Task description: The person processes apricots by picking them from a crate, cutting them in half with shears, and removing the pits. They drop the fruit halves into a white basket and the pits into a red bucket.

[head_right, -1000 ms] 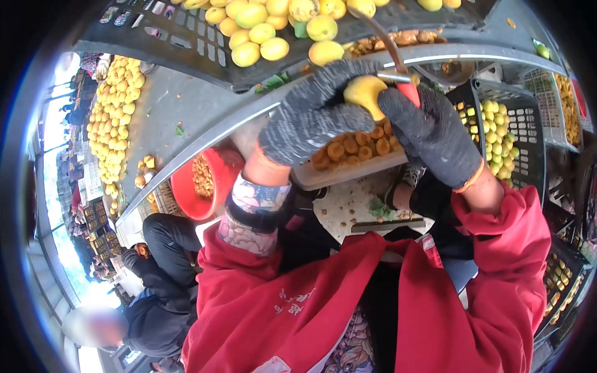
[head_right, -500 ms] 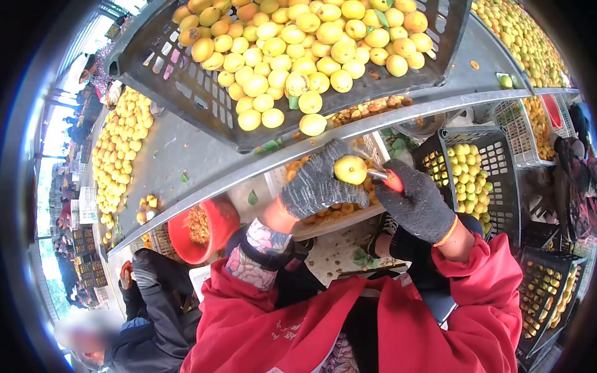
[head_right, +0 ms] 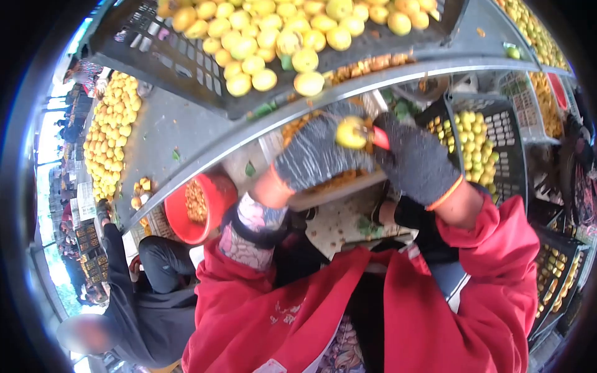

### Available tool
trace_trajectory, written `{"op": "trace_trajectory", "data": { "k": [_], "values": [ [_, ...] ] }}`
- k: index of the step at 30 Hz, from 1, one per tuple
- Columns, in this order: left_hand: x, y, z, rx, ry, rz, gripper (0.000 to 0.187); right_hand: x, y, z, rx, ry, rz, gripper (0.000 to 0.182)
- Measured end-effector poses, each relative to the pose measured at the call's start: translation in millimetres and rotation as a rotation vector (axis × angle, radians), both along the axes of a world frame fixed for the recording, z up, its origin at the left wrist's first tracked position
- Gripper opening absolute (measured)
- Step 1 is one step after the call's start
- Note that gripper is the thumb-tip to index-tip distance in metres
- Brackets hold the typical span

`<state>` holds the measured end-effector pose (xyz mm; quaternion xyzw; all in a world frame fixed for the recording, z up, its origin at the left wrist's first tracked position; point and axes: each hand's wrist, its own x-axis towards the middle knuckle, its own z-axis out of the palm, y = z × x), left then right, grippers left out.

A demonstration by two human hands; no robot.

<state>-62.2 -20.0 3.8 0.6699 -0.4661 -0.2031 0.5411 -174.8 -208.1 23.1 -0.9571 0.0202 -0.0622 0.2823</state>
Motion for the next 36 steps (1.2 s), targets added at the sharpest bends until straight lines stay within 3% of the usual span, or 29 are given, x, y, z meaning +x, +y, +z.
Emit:
{"op": "trace_trajectory", "data": {
  "k": [1, 5, 8, 10, 13, 19, 22, 24, 26, 29, 32, 33, 34, 36],
  "values": [
    [4.9, -7.0, -22.3, -0.057, -0.015, 0.004, 0.037, 1.6, 0.0, -1.1, -0.034, 0.05, -0.013, 0.033],
    [9.5, -8.1, -20.7, -0.151, -0.15, 0.068, 0.042, 5.7, 2.3, -11.4, 0.013, -0.012, -0.034, 0.03],
    [5.7, -4.2, -0.1, -0.074, -0.081, 0.061, 0.048, 9.3, 5.0, -13.2, 0.055, 0.022, -0.039, 0.029],
    [7.3, 1.0, 3.3, 0.048, -0.175, 0.043, 0.056, 11.5, 3.6, -18.1, 0.049, 0.029, -0.025, 0.029],
    [7.8, -5.6, -8.8, -0.03, -0.04, 0.068, 0.04, 15.8, 2.3, -27.1, 0.098, 0.057, -0.034, 0.028],
    [7.5, -19.6, -16.5, 0.03, -0.004, 0.074, 0.039, 14.5, -5.0, -30.4, 0.184, 0.209, -0.051, 0.03],
    [3.4, -26.9, -18.9, 0.054, 0.046, 0.071, 0.04, 6.7, -3.9, -36.1, 0.208, 0.038, -0.052, 0.03],
    [4.8, -29.5, 0.2, 0.083, 0.087, 0.067, 0.039, 8.0, -7.1, -41.0, 0.315, -0.105, 0.057, 0.03],
    [1.5, -25.1, 13.6, 0.106, 0.14, 0.042, 0.041, 5.0, -5.8, -34.3, 0.509, -0.005, 0.036, 0.032],
    [-2.7, -21.6, 25.4, 0.094, 0.196, -0.043, 0.046, -7.6, -9.2, 4.8, 0.871, 0.635, -0.215, 0.035],
    [-0.9, -28.5, 28.7, 0.063, 0.219, -0.155, 0.052, -21.2, -14.3, 19.1, 1.311, 0.92, -0.144, 0.028],
    [-1.7, -29.0, -1.8, 0.013, 0.228, -0.145, 0.053, -28.1, -11.2, 24.6, 1.479, 0.992, -0.118, 0.026],
    [-1.2, -31.4, -8.4, 0.019, -0.032, -0.177, 0.055, -34.1, -8.2, 24.5, 1.699, 1.03, -0.04, 0.023],
    [-5.9, -31.9, 16.4, -0.024, 0.196, -0.128, 0.063, -41.2, -9.2, 32.2, 1.766, 0.795, -0.107, 0.016]
  ]
}}
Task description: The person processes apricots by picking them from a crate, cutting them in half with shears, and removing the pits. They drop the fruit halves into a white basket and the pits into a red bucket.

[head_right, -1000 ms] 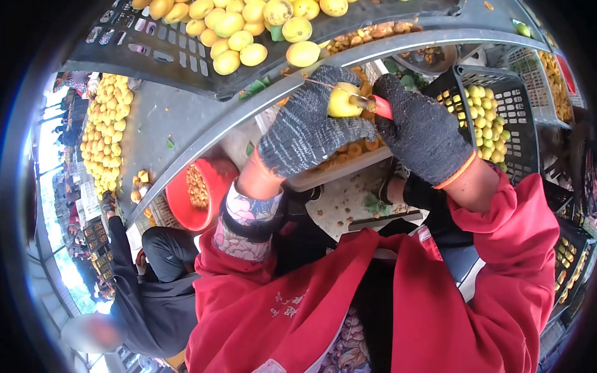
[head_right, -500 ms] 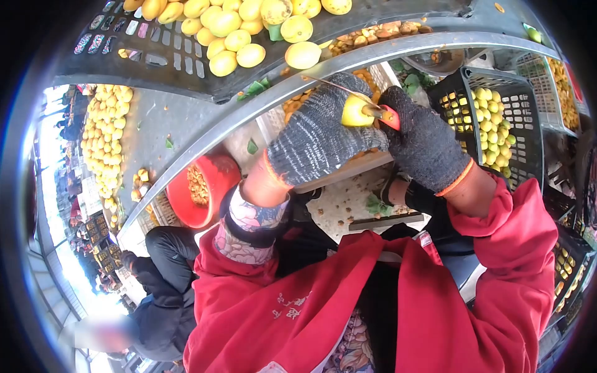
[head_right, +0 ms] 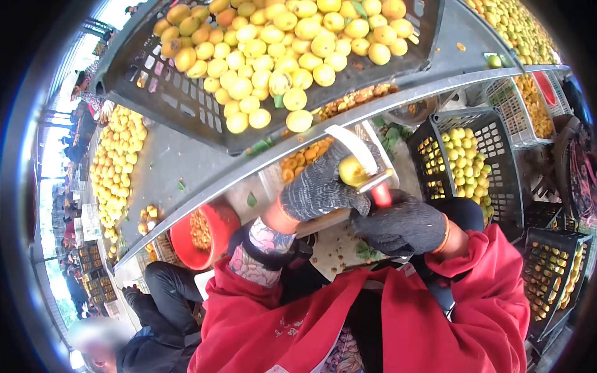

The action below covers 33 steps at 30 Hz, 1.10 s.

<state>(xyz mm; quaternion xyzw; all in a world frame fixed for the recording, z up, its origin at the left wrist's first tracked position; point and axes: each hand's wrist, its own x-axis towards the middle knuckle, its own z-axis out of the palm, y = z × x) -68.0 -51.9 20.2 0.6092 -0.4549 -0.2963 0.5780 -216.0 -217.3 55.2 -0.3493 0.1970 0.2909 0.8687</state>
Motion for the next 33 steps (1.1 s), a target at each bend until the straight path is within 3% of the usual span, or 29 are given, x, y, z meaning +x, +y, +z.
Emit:
{"op": "trace_trajectory", "data": {
  "k": [1, 2, 3, 4, 6, 9, 13, 19, 25, 28, 33],
  "values": [
    [0.4, 1.3, 3.1, -0.025, 0.092, -0.006, 0.072, -3.5, -1.2, 2.4, -0.003, -0.037, -0.093, 0.013],
    [2.7, -1.0, -0.2, -0.095, 0.019, 0.021, 0.078, -7.0, -2.3, 3.9, -0.006, -0.076, -0.182, 0.012],
    [5.7, 1.3, -1.7, -0.071, 0.022, 0.032, 0.075, -12.1, -2.6, 1.6, -0.103, -0.137, -0.301, 0.015],
    [7.3, 4.3, -2.6, -0.046, 0.031, 0.044, 0.072, -15.0, -10.0, 8.3, -0.261, -0.159, -0.264, 0.017],
    [7.6, 7.7, -6.8, 0.005, 0.122, 0.063, 0.068, -20.4, -14.3, -20.6, -1.049, -0.337, -0.227, 0.016],
    [6.7, 9.9, -5.0, 0.03, 0.215, 0.069, 0.061, -27.9, -10.7, -36.2, -1.301, -0.464, -0.248, 0.016],
    [7.5, 7.5, -20.1, 0.0, 0.05, 0.096, 0.06, -29.4, -4.9, -29.5, -1.289, -0.426, -0.202, 0.02],
    [-1.1, 5.7, -19.2, 0.082, 0.121, 0.168, 0.067, -30.0, 10.3, -32.5, -1.358, -0.424, -0.156, 0.021],
    [-5.8, 14.1, -22.1, -0.124, 0.846, -0.007, 0.066, -30.4, 19.1, -37.3, -1.322, -0.358, -0.249, 0.021],
    [1.1, 7.9, -14.7, -0.053, 0.531, 0.024, 0.057, -30.4, 19.7, -29.9, -1.339, -0.357, -0.179, 0.021],
    [2.7, 7.3, -9.8, -0.041, 0.3, 0.062, 0.056, -32.5, 18.5, -37.2, -1.384, -0.386, -0.166, 0.021]
  ]
}}
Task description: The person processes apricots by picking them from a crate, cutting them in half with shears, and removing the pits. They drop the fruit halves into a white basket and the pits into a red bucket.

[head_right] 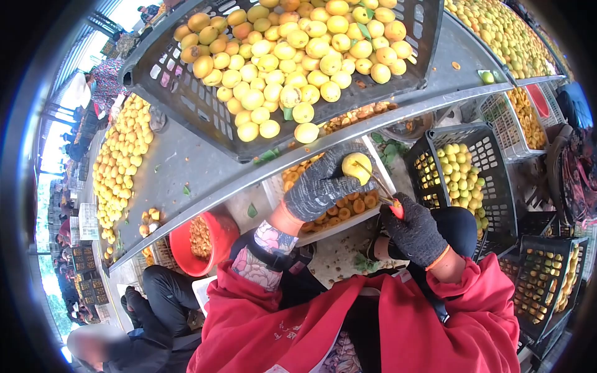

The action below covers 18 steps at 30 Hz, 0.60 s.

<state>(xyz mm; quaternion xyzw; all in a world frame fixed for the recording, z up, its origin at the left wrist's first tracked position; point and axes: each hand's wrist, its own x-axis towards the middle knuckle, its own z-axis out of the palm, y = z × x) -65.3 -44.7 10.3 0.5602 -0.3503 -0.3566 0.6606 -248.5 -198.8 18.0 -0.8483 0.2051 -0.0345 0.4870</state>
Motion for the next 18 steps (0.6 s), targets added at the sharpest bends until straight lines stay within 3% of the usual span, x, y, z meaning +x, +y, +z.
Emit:
{"op": "trace_trajectory", "data": {
  "k": [5, 8, 11, 14, 17, 18],
  "values": [
    [4.1, -1.6, -11.7, 0.11, -0.351, 0.114, 0.054, -3.0, -6.3, -3.7, -0.094, 0.015, 0.093, 0.019],
    [6.3, 1.9, -6.6, 0.068, -0.26, 0.099, 0.053, -0.8, -9.4, -8.1, -0.176, 0.058, 0.189, 0.014],
    [12.7, -0.7, -21.9, 0.092, -0.511, 0.161, 0.05, 4.4, -7.3, -15.5, -0.113, 0.122, 0.064, 0.02],
    [3.7, -5.6, -22.1, -0.004, -0.094, 0.076, 0.049, 3.6, 3.1, -36.4, -0.057, 0.076, -0.064, 0.027],
    [-18.7, -9.2, -25.7, -0.213, 0.634, 0.012, 0.047, -3.4, 11.5, -71.7, -0.098, -0.077, -0.131, 0.032],
    [-19.4, -7.4, -23.8, -0.192, 0.549, -0.004, 0.044, -1.0, 12.0, -70.8, -0.127, -0.049, -0.123, 0.035]
  ]
}}
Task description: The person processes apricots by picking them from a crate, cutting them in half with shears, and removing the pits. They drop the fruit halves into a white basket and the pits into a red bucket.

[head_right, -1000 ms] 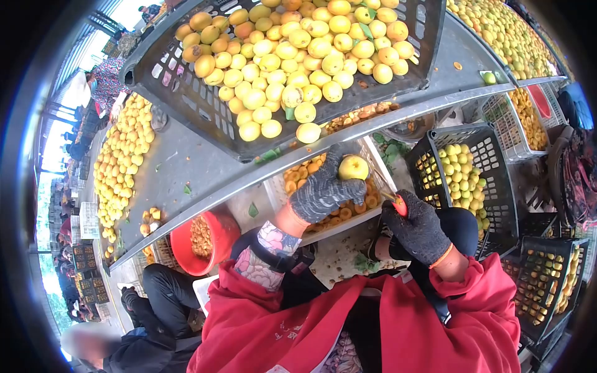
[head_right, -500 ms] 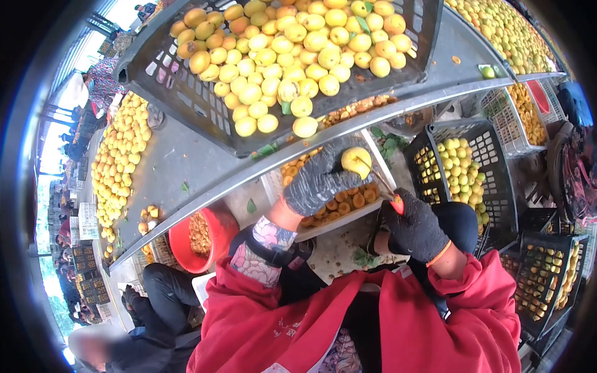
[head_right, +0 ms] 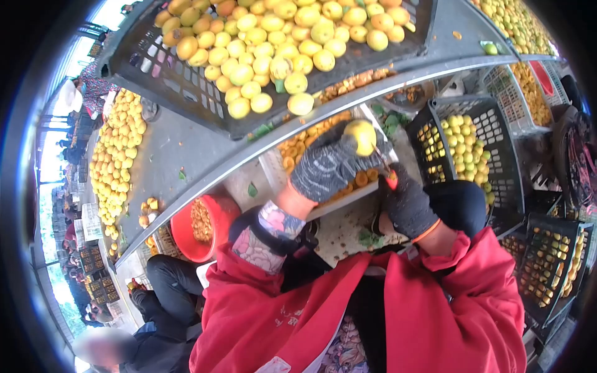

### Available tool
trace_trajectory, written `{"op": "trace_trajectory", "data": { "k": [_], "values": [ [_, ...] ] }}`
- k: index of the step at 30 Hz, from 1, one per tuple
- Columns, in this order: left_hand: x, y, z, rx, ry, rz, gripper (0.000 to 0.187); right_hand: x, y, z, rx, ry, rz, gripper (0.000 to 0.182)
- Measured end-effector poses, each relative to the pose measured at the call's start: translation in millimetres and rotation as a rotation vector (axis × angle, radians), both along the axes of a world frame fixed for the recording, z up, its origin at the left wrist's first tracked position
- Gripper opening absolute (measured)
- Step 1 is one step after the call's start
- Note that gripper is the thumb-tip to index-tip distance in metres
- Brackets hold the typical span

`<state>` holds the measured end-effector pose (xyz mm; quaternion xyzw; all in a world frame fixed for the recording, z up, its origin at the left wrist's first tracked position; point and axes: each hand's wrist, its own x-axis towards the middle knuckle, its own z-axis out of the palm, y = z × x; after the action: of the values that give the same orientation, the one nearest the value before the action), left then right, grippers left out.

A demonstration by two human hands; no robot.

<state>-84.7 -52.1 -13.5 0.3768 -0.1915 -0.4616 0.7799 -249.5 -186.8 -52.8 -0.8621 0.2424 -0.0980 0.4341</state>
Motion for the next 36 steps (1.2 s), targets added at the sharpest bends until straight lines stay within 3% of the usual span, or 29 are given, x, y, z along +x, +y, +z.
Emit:
{"op": "trace_trajectory", "data": {
  "k": [1, 2, 4, 8, 11, 14, 17, 18, 21, 25, 26, 30, 33, 36],
  "values": [
    [0.7, 1.4, -0.1, 0.075, -0.201, 0.01, 0.044, -2.3, -5.1, -16.8, -0.076, -0.091, 0.057, 0.033],
    [1.5, 2.7, -0.2, 0.154, -0.399, 0.028, 0.043, 1.2, -2.4, -0.1, -0.045, 0.03, 0.036, 0.031],
    [7.9, 3.3, -5.7, 0.1, -0.035, -0.021, 0.049, 6.7, -1.1, 38.7, -0.018, 0.169, 0.039, 0.029],
    [20.2, 7.5, 23.0, 0.314, -0.69, 0.019, 0.049, 9.7, -14.1, 54.4, -0.066, 0.223, 0.217, 0.026],
    [13.9, 6.2, 17.0, 0.277, -0.443, 0.043, 0.045, 12.5, -5.9, 60.9, 0.1, 0.225, 0.188, 0.027],
    [8.8, 5.9, -39.7, 0.402, -1.863, 0.35, 0.042, 5.9, 14.2, 28.6, 0.28, 0.125, 0.054, 0.028],
    [-4.0, 2.3, -15.6, 0.477, -2.03, 0.166, 0.042, 6.6, 29.8, 6.4, 0.231, 0.082, -0.027, 0.031],
    [-5.2, 1.5, -19.9, 0.502, -2.099, 0.211, 0.043, 8.9, 32.7, 12.0, 0.179, 0.118, -0.046, 0.03],
    [4.8, 8.0, -18.3, 0.517, -2.125, 0.173, 0.041, 13.1, 26.8, 37.1, 0.131, 0.2, -0.006, 0.029],
    [24.0, 12.1, -33.8, 0.312, -1.333, 0.124, 0.035, 13.5, -1.4, 58.5, 0.092, 0.225, 0.156, 0.026],
    [22.6, 10.8, -25.3, 0.243, -1.132, 0.151, 0.034, 8.7, -14.4, 40.9, -0.131, 0.228, 0.278, 0.025],
    [20.7, 6.2, 19.8, 0.308, -0.509, 0.02, 0.034, 17.1, -14.2, 71.2, 0.052, 0.26, 0.199, 0.026],
    [12.1, 2.5, 16.5, 0.28, -0.507, 0.129, 0.03, 15.2, -2.3, 50.4, 0.113, 0.178, 0.136, 0.026],
    [-3.2, -0.3, -16.2, 0.238, -1.052, 0.288, 0.04, 20.6, 25.2, 41.7, 0.214, 0.176, -0.014, 0.025]
  ]
}}
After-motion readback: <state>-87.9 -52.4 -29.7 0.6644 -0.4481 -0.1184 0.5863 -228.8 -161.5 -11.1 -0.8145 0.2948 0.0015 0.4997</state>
